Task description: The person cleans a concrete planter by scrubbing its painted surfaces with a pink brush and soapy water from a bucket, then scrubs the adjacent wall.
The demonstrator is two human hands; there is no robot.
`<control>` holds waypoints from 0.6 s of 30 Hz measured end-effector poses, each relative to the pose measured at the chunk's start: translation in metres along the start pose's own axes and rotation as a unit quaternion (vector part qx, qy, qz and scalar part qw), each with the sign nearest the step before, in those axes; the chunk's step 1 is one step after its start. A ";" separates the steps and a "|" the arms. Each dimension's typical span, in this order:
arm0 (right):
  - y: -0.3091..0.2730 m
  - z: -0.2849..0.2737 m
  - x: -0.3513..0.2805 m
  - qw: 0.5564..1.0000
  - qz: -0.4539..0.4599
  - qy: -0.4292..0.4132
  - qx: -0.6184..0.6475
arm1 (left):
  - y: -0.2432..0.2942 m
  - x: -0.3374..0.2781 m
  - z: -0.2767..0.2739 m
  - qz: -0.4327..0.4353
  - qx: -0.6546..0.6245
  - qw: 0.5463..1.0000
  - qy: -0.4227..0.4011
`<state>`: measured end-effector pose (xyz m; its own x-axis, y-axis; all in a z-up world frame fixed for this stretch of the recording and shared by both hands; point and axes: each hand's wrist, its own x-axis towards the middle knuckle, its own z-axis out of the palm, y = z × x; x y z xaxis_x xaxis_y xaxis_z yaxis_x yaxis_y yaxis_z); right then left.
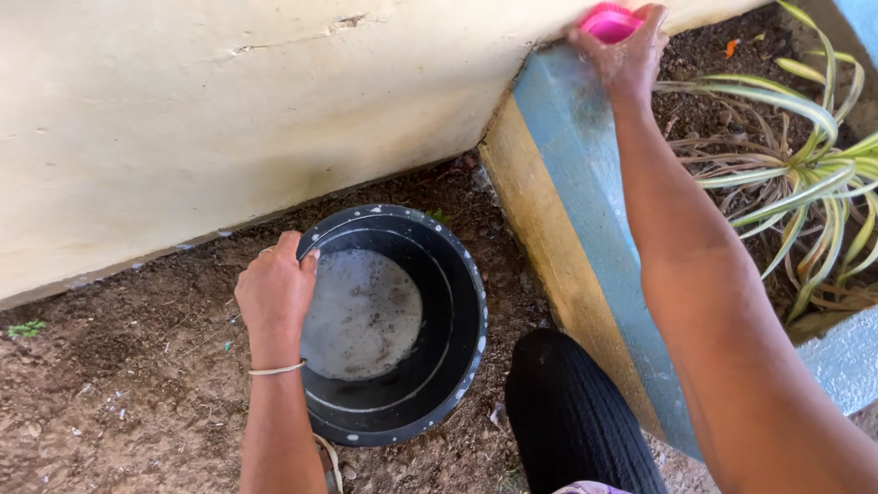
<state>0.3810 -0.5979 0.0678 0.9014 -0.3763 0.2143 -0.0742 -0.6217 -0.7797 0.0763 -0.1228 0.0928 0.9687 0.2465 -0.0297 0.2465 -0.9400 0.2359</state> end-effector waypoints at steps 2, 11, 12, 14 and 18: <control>0.005 0.004 0.007 1.000 -0.017 -0.008 -0.004 | 0.000 0.002 0.001 0.009 -0.002 1.000 0.018; -0.039 0.002 -0.024 0.989 -0.061 0.023 -0.130 | -0.017 0.013 0.006 -0.012 -0.009 1.000 -0.003; -0.029 0.003 -0.014 1.000 -0.010 0.028 -0.005 | -0.020 0.011 0.008 -0.006 -0.010 1.000 0.004; -0.022 0.007 -0.009 0.992 0.036 0.035 0.116 | -0.022 0.012 0.009 0.000 -0.016 1.000 0.014; -0.045 0.020 -0.034 0.969 -0.114 -0.023 -0.218 | -0.023 0.023 0.005 -0.023 -0.001 1.000 -0.019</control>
<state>0.3619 -0.5437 0.0838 0.9328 -0.1708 0.3174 -0.0354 -0.9197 -0.3909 0.0934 -0.0965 0.0822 0.9566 0.2807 -0.0778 0.2913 -0.9270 0.2362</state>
